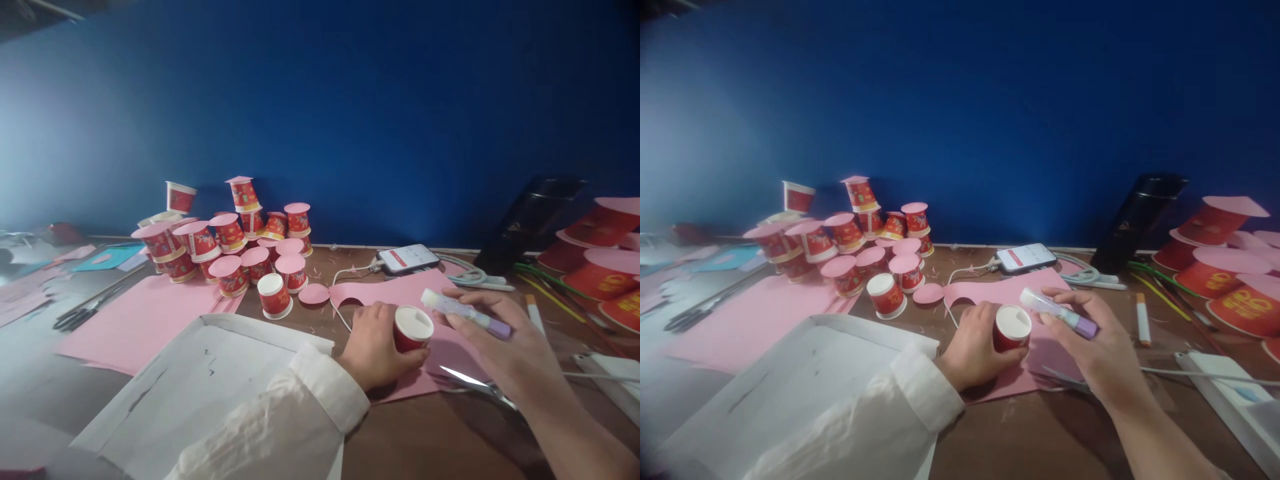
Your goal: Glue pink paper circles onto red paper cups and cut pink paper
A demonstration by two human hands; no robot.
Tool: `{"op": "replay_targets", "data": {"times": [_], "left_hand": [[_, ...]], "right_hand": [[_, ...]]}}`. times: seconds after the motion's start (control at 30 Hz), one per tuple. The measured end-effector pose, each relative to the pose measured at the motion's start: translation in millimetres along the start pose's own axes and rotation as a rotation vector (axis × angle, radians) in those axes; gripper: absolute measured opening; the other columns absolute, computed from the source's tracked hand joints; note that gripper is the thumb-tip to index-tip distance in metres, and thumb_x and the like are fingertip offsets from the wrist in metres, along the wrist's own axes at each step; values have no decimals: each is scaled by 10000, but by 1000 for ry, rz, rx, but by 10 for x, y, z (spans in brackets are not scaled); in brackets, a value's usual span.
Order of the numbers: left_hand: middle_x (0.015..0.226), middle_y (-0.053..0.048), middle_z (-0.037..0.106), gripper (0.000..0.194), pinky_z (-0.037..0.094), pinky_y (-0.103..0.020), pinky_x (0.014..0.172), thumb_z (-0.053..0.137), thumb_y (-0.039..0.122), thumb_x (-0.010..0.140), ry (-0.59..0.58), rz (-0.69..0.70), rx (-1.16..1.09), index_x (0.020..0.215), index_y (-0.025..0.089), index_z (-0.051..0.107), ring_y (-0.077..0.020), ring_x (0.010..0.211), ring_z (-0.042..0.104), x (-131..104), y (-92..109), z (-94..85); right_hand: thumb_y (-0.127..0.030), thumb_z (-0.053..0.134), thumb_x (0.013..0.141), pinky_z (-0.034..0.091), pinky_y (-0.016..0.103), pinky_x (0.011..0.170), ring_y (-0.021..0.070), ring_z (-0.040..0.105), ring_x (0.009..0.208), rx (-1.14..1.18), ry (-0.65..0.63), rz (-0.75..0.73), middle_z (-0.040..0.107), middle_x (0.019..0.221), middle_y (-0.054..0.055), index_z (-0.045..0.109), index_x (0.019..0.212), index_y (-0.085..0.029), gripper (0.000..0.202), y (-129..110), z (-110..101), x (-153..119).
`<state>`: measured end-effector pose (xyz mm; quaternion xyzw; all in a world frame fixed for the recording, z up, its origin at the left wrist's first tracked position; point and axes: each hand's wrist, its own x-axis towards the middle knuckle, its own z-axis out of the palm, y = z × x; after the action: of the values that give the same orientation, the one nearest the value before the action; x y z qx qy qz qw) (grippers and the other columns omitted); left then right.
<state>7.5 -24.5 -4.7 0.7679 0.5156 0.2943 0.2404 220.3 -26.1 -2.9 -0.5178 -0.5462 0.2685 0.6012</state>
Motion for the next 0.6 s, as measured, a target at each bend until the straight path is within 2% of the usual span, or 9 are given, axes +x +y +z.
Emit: {"op": "replay_targets", "data": {"times": [0.07,0.17,0.23,0.37,0.5,0.6], "left_hand": [[1255,-148,715,585,508,-610,1123,872,559,805,-5,-3,-3,1218,219,638,-406,1211,668,0,2,-5],[1258,-147,712,595,510,-606,1123,874,565,802,-8,-10,-17,1226,220,640,-406,1217,664,-4,0,-11],[1273,-150,709,605,507,-606,1128,870,573,806,-10,-12,-19,1240,219,641,-409,1230,659,-7,-3,-14],[1308,-159,707,607,503,-603,1134,862,568,824,-23,-12,-14,1266,212,644,-410,1245,656,-10,-3,-22],[1311,-159,716,604,501,-602,1138,864,548,837,-20,7,-8,1284,206,642,-403,1248,665,-8,4,-26],[1300,-151,721,592,504,-594,1138,883,536,822,-11,16,-9,1256,215,640,-395,1245,674,-3,8,-22]], "right_hand": [[-579,928,767,687,481,890,326,825,990,8,-96,50,844,1185,112,672,929,-264,437,72,-63,59],[-574,910,794,685,443,901,327,825,1043,-48,-195,75,847,1211,113,680,933,-258,415,126,-147,117],[-578,900,793,673,437,956,334,812,1122,-122,-229,65,839,1256,108,728,1044,-260,440,110,-183,131],[-599,869,774,632,479,1074,378,752,1291,-254,-300,46,789,1408,119,756,1334,-271,659,22,-204,132],[-579,804,806,626,519,1071,391,782,1209,-352,-349,-32,827,1319,107,806,1292,-280,571,5,-190,138],[-529,773,808,640,495,1017,358,805,1116,-405,-319,-88,849,1232,77,817,1219,-290,477,40,-175,149]]}}
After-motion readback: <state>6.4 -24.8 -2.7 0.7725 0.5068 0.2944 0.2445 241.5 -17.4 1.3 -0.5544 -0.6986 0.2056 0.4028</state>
